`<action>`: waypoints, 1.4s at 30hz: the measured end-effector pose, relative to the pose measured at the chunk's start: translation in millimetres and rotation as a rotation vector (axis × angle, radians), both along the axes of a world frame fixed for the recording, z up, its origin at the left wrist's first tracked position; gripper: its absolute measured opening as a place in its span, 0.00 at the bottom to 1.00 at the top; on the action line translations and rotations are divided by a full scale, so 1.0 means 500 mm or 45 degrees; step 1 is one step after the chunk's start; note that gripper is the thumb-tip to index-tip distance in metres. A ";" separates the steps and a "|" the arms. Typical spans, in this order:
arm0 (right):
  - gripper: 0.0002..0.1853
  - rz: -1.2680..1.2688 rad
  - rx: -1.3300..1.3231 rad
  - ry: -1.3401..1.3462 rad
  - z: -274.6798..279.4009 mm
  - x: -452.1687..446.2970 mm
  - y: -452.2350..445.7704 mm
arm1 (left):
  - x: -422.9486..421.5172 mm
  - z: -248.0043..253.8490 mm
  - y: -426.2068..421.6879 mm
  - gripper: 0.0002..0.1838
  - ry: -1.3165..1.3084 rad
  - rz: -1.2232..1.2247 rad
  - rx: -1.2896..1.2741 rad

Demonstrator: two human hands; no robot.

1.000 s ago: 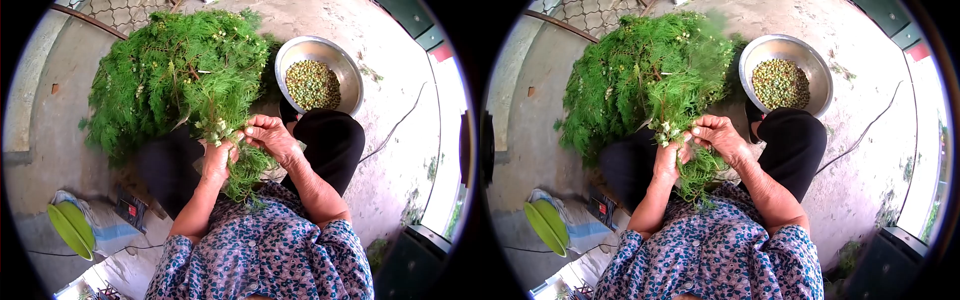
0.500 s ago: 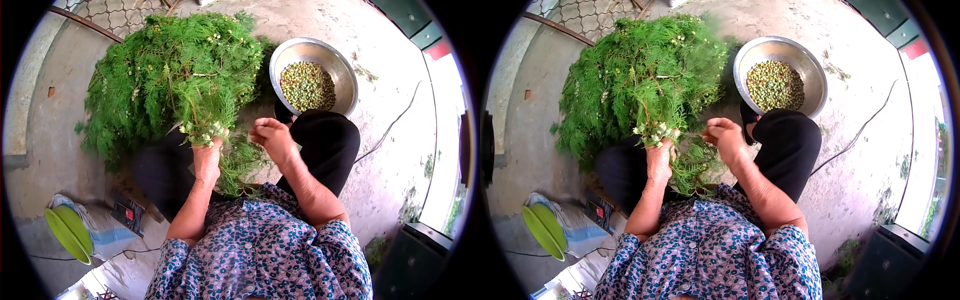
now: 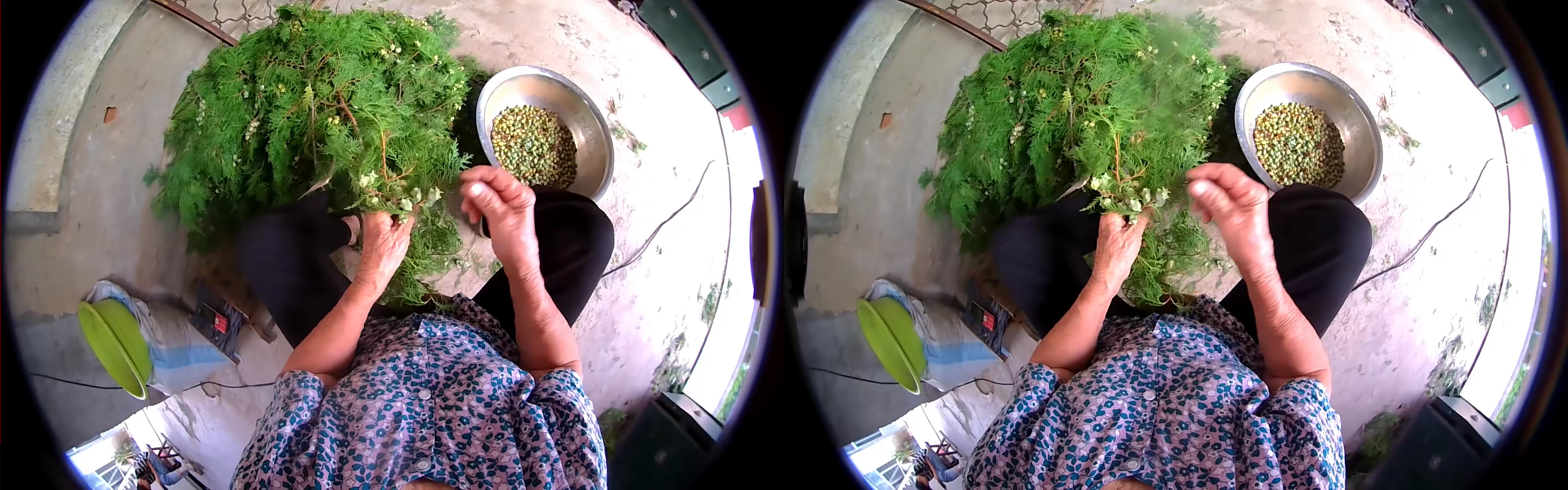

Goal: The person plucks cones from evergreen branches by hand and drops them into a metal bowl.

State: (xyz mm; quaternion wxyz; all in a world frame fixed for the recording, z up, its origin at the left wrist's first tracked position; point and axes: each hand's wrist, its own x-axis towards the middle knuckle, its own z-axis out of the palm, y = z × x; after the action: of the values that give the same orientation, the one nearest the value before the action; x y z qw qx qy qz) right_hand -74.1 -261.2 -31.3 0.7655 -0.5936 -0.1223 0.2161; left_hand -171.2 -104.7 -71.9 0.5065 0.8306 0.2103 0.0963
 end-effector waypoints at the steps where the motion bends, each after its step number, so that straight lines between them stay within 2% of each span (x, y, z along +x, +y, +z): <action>1: 0.10 0.052 -0.093 -0.185 0.022 -0.011 0.007 | 0.003 0.003 -0.003 0.08 -0.070 -0.026 0.084; 2: 0.12 0.031 -0.290 -0.629 0.008 -0.011 0.016 | 0.005 0.006 -0.005 0.08 -0.074 -0.026 0.084; 4: 0.13 -0.001 -0.498 -0.840 0.027 -0.025 0.030 | 0.004 0.016 -0.006 0.09 0.071 -0.055 0.101; 6: 0.12 -0.010 -0.515 -0.836 -0.012 -0.023 0.036 | 0.001 0.031 -0.006 0.09 0.108 -0.075 0.081; 8: 0.12 -0.025 -0.362 -0.561 -0.046 -0.020 0.034 | -0.005 0.039 -0.004 0.09 0.153 -0.090 0.026; 9: 0.11 -0.031 -0.315 -0.346 -0.032 -0.023 0.034 | -0.004 0.031 -0.005 0.08 0.018 -0.080 -0.249; 10: 0.11 -0.036 -0.316 -0.351 -0.026 -0.023 0.034 | -0.003 0.026 -0.006 0.08 0.013 -0.084 -0.250; 12: 0.10 -0.047 -0.286 -0.228 -0.017 -0.022 0.035 | -0.002 0.026 -0.011 0.07 -0.134 0.051 -0.665; 14: 0.09 -0.062 -0.288 -0.252 -0.015 -0.020 0.035 | -0.003 0.040 -0.009 0.08 -0.131 0.011 -0.722; 16: 0.09 -0.081 -0.255 -0.360 -0.028 -0.017 0.033 | -0.001 0.048 -0.012 0.10 -0.141 0.021 -0.941; 22: 0.07 -0.191 -0.251 -0.353 -0.037 -0.010 0.038 | -0.001 0.052 -0.020 0.08 -0.121 0.031 -1.129; 24: 0.03 -0.287 -0.050 0.115 -0.032 -0.007 0.039 | -0.003 0.058 -0.021 0.06 0.066 0.151 -1.205; 25: 0.02 -0.353 -0.004 0.145 -0.031 0.016 0.027 | -0.004 0.056 -0.023 0.04 0.013 0.249 -1.224; 26: 0.02 -0.407 0.210 0.246 -0.051 0.044 0.011 | -0.007 0.058 -0.015 0.04 -0.039 0.219 -1.244; 28: 0.03 -0.365 0.410 0.276 -0.068 0.062 -0.007 | -0.008 0.059 -0.006 0.04 -0.056 0.292 -1.326; 30: 0.04 -0.204 0.520 0.466 -0.069 0.053 -0.009 | -0.005 0.059 0.000 0.04 -0.032 0.304 -1.366; 33: 0.01 -0.005 0.454 0.622 -0.073 0.024 0.004 | 0.003 0.065 -0.004 0.04 -0.032 0.368 -1.417; 34: 0.02 -0.064 0.317 0.675 -0.076 0.008 0.009 | 0.002 0.065 -0.004 0.04 -0.029 0.369 -1.414; 36: 0.03 0.226 0.186 0.647 -0.072 -0.001 0.015 | 0.003 0.070 -0.005 0.04 -0.006 0.393 -1.388; 42: 0.03 0.183 0.274 0.587 -0.060 -0.014 0.038 | 0.003 0.066 -0.014 0.04 0.011 0.395 -1.395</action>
State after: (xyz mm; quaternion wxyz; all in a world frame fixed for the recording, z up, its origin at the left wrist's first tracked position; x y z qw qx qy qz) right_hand -81.1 -242.4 -61.5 0.8146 -0.4335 -0.0090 0.3853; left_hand -169.9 -111.7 -39.1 0.8425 0.4062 0.3512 0.0431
